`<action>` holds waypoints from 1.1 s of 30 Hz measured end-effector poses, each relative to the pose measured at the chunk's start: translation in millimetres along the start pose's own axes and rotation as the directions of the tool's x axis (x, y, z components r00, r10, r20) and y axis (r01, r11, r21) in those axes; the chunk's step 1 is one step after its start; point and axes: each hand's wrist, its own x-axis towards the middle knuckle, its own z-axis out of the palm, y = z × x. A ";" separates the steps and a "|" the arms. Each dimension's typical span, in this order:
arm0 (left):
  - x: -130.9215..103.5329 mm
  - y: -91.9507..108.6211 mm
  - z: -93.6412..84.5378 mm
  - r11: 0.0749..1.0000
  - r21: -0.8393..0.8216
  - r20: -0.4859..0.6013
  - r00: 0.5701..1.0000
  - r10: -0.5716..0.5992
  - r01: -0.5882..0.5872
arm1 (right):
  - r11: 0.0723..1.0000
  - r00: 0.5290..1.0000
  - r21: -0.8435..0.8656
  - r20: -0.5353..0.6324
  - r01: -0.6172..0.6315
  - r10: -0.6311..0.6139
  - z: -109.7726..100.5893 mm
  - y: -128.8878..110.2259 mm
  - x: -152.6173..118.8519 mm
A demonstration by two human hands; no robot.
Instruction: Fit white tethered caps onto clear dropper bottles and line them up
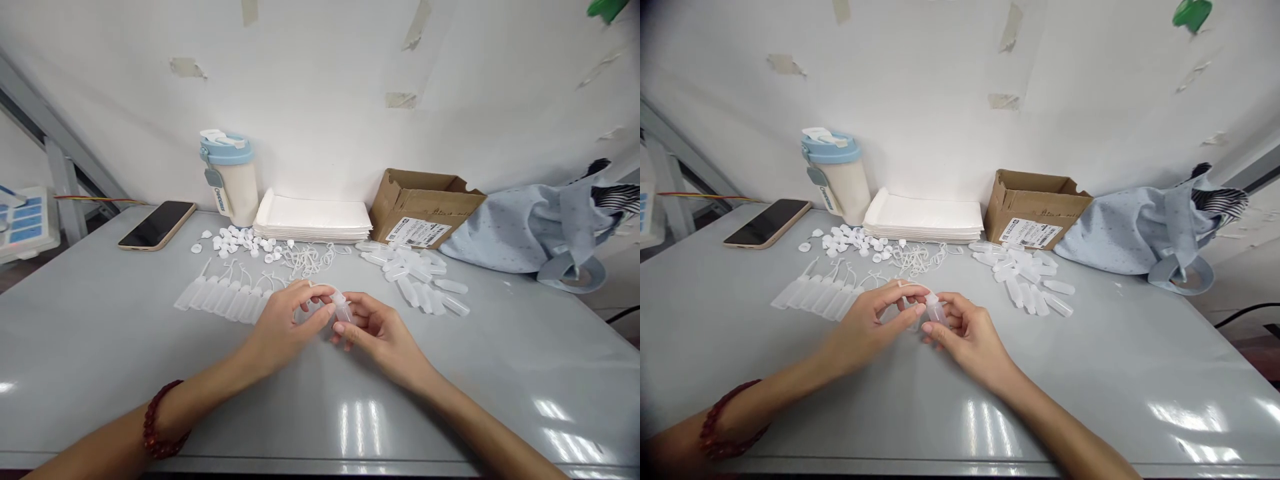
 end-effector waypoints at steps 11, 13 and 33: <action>-7.3 -6.2 8.7 0.831 0.291 0.030 0.873 0.487 -0.474 | 0.990 0.999 0.143 -0.034 -0.002 0.007 1.1 7.9 3.0; -7.2 -7.0 11.3 0.822 0.318 0.042 0.873 0.485 -0.472 | 0.985 1.000 0.175 -0.024 -0.013 0.017 2.5 8.2 4.1; 7.0 -18.6 8.0 0.838 0.305 0.021 0.883 0.469 -0.452 | 0.999 0.998 0.052 -0.067 0.015 -0.012 2.8 13.0 4.7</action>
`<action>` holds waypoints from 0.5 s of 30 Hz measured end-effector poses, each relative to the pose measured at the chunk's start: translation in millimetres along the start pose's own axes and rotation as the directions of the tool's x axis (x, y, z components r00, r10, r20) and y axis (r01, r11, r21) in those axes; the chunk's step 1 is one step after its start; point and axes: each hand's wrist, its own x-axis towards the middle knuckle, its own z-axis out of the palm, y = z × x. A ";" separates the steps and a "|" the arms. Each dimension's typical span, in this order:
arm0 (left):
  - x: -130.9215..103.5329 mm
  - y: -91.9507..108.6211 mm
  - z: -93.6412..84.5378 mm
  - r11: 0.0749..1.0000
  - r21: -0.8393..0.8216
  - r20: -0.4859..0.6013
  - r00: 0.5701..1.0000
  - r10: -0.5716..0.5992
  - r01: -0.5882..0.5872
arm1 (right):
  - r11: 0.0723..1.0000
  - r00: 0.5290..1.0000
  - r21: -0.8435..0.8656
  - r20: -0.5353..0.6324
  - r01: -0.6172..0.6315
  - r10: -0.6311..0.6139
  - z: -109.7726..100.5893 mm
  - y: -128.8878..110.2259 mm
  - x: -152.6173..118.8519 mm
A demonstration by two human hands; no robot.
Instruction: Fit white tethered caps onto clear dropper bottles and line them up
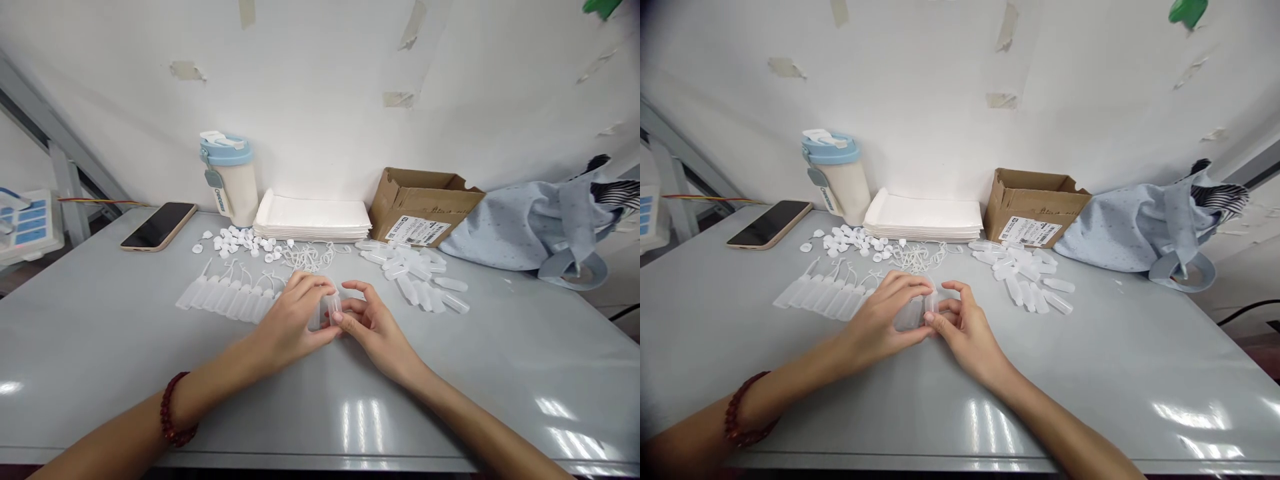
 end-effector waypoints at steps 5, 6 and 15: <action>3.8 -6.9 -1.6 0.999 0.000 0.094 0.994 -0.050 0.050 | 0.937 0.986 -0.336 -0.094 0.097 -0.136 -4.7 0.7 1.7; 3.9 -8.0 -1.5 0.998 0.006 0.120 0.991 -0.056 0.055 | 0.913 0.985 -0.394 -0.089 0.103 -0.150 -5.4 0.4 1.9; 2.8 -12.2 -3.4 0.994 0.103 0.245 0.967 -0.069 0.045 | 0.768 0.969 -0.604 0.024 0.211 -0.248 -6.7 4.6 3.4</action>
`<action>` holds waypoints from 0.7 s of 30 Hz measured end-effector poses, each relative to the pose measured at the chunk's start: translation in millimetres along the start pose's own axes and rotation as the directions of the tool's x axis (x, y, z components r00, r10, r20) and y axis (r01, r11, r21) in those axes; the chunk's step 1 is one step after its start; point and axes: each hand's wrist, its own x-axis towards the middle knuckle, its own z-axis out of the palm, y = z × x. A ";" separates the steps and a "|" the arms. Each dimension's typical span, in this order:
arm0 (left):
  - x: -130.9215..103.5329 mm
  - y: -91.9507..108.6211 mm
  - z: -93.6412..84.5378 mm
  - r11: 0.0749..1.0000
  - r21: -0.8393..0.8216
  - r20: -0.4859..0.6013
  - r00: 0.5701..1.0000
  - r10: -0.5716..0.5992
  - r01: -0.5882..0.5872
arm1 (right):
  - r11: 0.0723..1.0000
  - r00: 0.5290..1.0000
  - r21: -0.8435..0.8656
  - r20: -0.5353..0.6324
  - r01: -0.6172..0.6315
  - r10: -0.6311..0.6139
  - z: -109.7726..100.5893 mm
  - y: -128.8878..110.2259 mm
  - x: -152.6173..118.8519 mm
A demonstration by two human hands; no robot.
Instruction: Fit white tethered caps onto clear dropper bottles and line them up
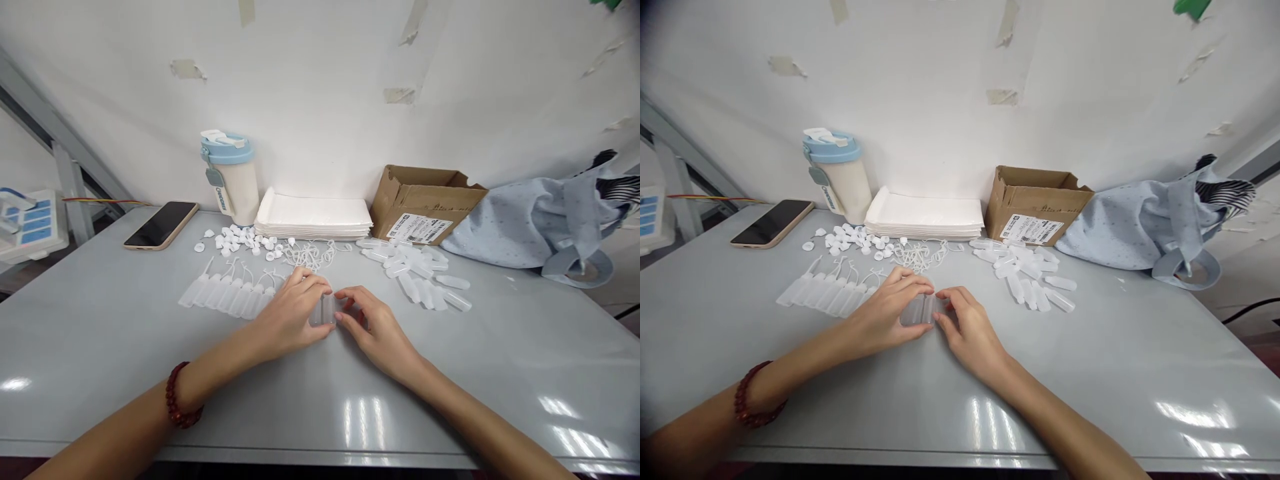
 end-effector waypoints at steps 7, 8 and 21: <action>-0.3 -1.0 -0.9 1.000 0.021 0.043 0.999 -0.005 0.004 | 1.000 0.999 -0.024 0.038 0.015 -0.014 0.5 1.1 -1.0; -0.5 -0.8 -1.0 1.000 0.024 0.052 0.999 -0.008 0.007 | 1.000 0.999 -0.026 0.043 0.013 -0.012 0.5 0.8 -1.0; -0.7 3.0 -4.6 0.998 0.060 0.081 0.997 -0.008 0.003 | 0.998 0.998 -0.055 0.056 0.014 -0.011 1.3 2.1 -0.1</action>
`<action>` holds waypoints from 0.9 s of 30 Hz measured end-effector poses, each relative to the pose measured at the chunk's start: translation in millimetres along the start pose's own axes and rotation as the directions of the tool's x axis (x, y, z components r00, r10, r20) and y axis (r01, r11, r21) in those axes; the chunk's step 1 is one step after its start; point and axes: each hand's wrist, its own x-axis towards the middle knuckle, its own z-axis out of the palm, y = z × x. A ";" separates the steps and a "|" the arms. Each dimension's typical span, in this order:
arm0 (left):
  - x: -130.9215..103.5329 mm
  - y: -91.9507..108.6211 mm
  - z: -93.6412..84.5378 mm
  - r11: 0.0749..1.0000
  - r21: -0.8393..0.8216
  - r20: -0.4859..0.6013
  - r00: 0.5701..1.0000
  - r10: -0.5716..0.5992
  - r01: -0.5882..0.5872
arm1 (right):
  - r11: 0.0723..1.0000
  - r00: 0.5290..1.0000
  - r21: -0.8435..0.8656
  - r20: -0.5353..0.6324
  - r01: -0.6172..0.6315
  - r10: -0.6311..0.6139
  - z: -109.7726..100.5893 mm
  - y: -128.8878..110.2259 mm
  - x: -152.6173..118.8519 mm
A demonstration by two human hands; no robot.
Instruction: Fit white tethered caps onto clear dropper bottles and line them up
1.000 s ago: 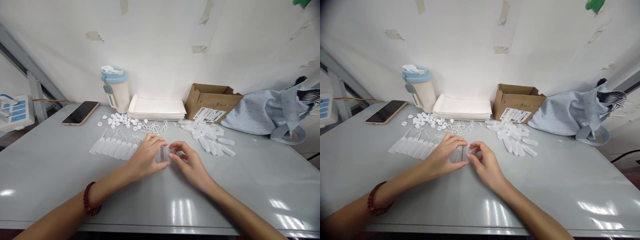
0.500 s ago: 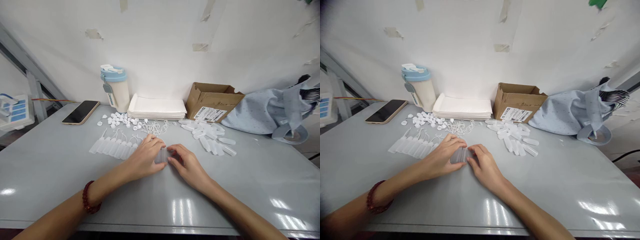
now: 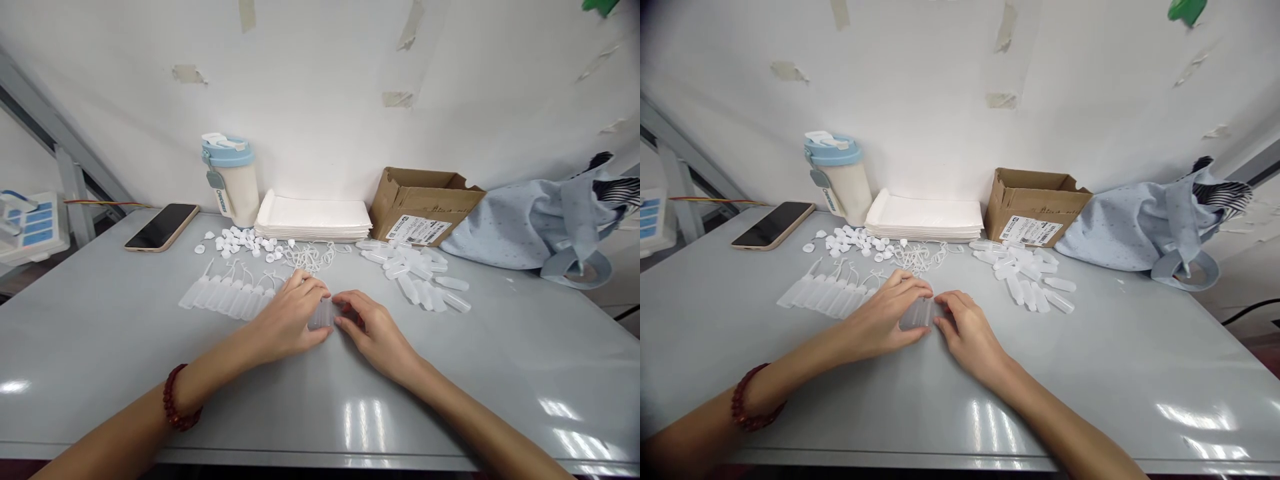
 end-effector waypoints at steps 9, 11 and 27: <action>-1.3 -1.3 -0.9 1.000 0.014 -0.025 0.999 0.028 -0.027 | 1.000 1.000 -0.013 -0.001 -0.008 0.008 -0.7 0.1 0.2; -1.5 -1.4 -1.9 1.000 0.012 -0.031 0.999 0.028 -0.027 | 1.000 1.000 -0.016 -0.004 -0.015 0.015 -0.4 0.3 0.3; -3.1 -6.0 -11.1 0.996 -0.043 -0.076 0.993 -0.086 0.083 | 0.998 0.999 -0.047 -0.046 -0.029 0.027 -14.2 6.8 3.3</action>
